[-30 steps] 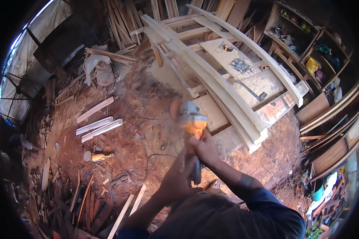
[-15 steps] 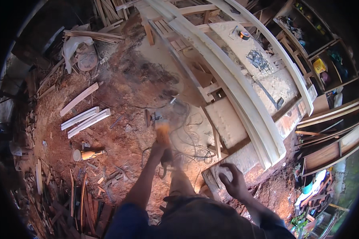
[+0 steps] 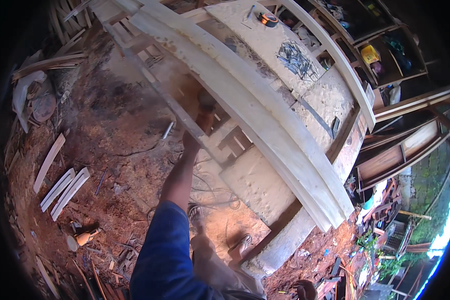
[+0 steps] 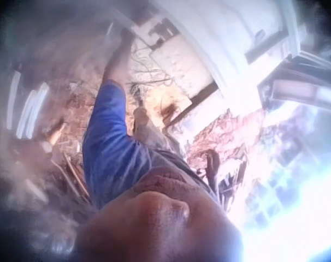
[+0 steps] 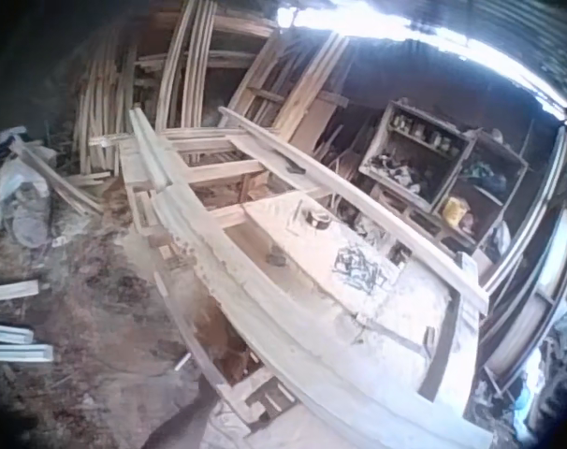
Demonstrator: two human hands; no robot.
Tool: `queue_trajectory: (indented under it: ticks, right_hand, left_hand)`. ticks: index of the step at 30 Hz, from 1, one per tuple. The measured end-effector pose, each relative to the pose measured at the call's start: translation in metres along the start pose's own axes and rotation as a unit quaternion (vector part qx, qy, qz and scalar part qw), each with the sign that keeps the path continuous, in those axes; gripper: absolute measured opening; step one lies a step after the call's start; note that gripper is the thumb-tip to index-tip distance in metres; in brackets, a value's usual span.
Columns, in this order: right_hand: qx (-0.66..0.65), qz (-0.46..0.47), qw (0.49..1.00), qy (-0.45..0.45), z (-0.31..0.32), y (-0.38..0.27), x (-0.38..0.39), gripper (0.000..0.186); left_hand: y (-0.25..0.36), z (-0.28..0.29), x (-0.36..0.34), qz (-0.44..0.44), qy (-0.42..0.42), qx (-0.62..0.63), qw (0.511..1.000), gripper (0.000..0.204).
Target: The person constructs a wooden frame by positioning wooden slats, sanding a joint with a power sander, and hammering nails into the wood.
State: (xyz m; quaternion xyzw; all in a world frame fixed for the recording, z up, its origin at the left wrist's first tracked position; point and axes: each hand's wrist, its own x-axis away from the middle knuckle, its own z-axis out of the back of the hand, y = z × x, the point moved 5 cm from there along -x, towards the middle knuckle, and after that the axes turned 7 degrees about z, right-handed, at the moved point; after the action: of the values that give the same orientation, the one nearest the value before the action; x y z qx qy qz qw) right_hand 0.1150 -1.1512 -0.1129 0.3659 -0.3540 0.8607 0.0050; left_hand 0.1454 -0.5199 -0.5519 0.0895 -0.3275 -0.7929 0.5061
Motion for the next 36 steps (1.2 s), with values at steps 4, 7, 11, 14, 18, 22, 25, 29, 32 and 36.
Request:
queue_trajectory:
  ticks: [4, 7, 11, 14, 18, 22, 25, 29, 32, 36]
  right_hand:
    - [0.154, 0.081, 0.985, 0.023, 0.005, 0.040, -0.006, 0.035]
    - [0.101, -0.014, 0.994, 0.033, 0.000, 0.046, -0.006, 0.032]
    - [0.076, -0.021, 0.996, 0.044, -0.015, 0.004, -0.010, 0.031]
    - [0.066, -0.028, 0.997, 0.027, -0.013, 0.013, -0.016, 0.031]
    - [0.132, -0.002, 0.991, -0.023, 0.004, 0.029, -0.025, 0.032]
    - [0.228, 0.128, 0.963, -0.065, 0.029, -0.047, -0.050, 0.034]
    - [0.251, 0.400, 0.881, 0.007, 0.066, -0.119, -0.080, 0.033]
    - [0.372, 0.505, 0.767, 0.138, 0.101, -0.184, -0.140, 0.062]
    - [0.330, 0.538, 0.763, 0.138, 0.131, -0.168, -0.175, 0.070]
    - [0.265, 0.594, 0.757, 0.064, 0.174, -0.144, -0.185, 0.068]
  left_hand:
    - [-0.002, -0.037, -0.049, 0.010, -0.020, -0.089, 0.996, 0.046]
    - [-0.012, -0.056, -0.063, 0.025, -0.020, -0.120, 0.992, 0.049]
    - [-0.022, -0.062, -0.075, 0.034, -0.005, -0.138, 0.990, 0.053]
    - [-0.025, -0.057, -0.075, 0.035, 0.014, -0.143, 0.989, 0.057]
    - [-0.024, -0.033, -0.050, 0.024, 0.063, -0.134, 0.989, 0.061]
    - [-0.027, -0.009, 0.028, -0.006, 0.129, -0.098, 0.987, 0.065]
    - [-0.056, 0.014, 0.132, 0.015, 0.103, 0.016, 0.994, 0.077]
    - [-0.085, 0.057, 0.296, 0.217, 0.053, 0.031, 0.974, 0.071]
    - [-0.060, 0.121, 0.381, 0.278, 0.134, 0.035, 0.951, 0.058]
    - [0.061, 0.186, 0.463, 0.192, 0.298, 0.114, 0.928, 0.050]
